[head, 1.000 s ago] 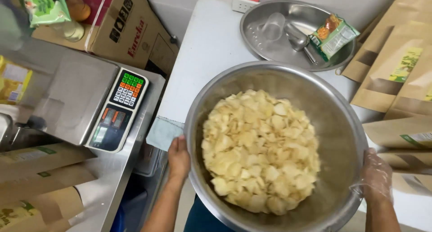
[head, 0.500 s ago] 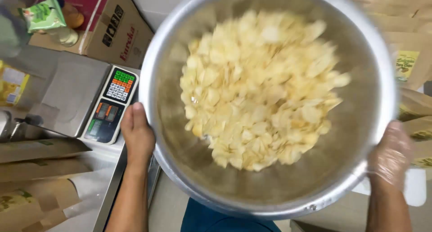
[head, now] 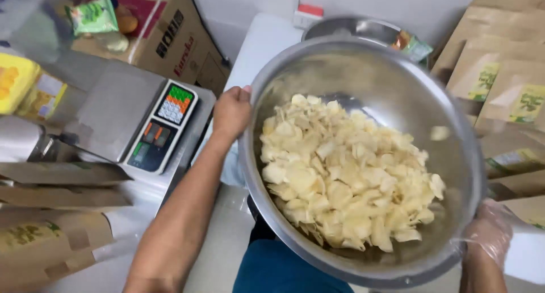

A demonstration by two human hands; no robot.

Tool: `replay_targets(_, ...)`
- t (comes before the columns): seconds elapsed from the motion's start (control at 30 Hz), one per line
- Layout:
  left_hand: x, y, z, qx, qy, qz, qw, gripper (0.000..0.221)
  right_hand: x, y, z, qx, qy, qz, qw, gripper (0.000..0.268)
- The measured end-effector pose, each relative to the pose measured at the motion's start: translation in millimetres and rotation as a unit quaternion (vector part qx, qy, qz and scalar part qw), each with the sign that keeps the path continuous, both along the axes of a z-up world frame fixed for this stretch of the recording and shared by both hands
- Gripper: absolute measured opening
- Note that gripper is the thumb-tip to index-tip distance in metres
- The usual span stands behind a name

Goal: Mixing seasoning into a large bowl of chips by hand at a packaging station.

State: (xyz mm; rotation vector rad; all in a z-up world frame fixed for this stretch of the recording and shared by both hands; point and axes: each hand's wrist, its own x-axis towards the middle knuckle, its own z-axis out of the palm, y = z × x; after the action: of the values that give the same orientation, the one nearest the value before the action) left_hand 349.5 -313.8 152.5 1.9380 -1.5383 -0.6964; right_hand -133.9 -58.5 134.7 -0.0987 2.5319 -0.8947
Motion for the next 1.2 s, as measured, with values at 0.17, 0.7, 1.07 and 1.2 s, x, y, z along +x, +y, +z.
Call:
replay_targets(0.17, 44, 55, -69, 0.056, -0.015, 0.026, 0.998, 0.043, -71, 4, -99, 0.177, 0.085, 0.288, 0.937, 0.041)
replay_targets(0.7, 57, 100, 24, -0.048, 0.072, 0.076, 0.993, 0.043, -22, -26, 31, 0.022, 0.161, 0.364, 0.917, 0.029)
replay_targets(1.07, 53, 98, -50, -0.13, 0.113, 0.087, 0.981, 0.039, -55, 20, -100, -0.112, 0.446, 0.299, 0.836, 0.031)
replay_targets(1.2, 25, 29, 25, 0.061, 0.02, 0.05, 0.997, 0.038, 18, -1, 10, 0.045, 0.043, 0.075, 0.995, 0.034)
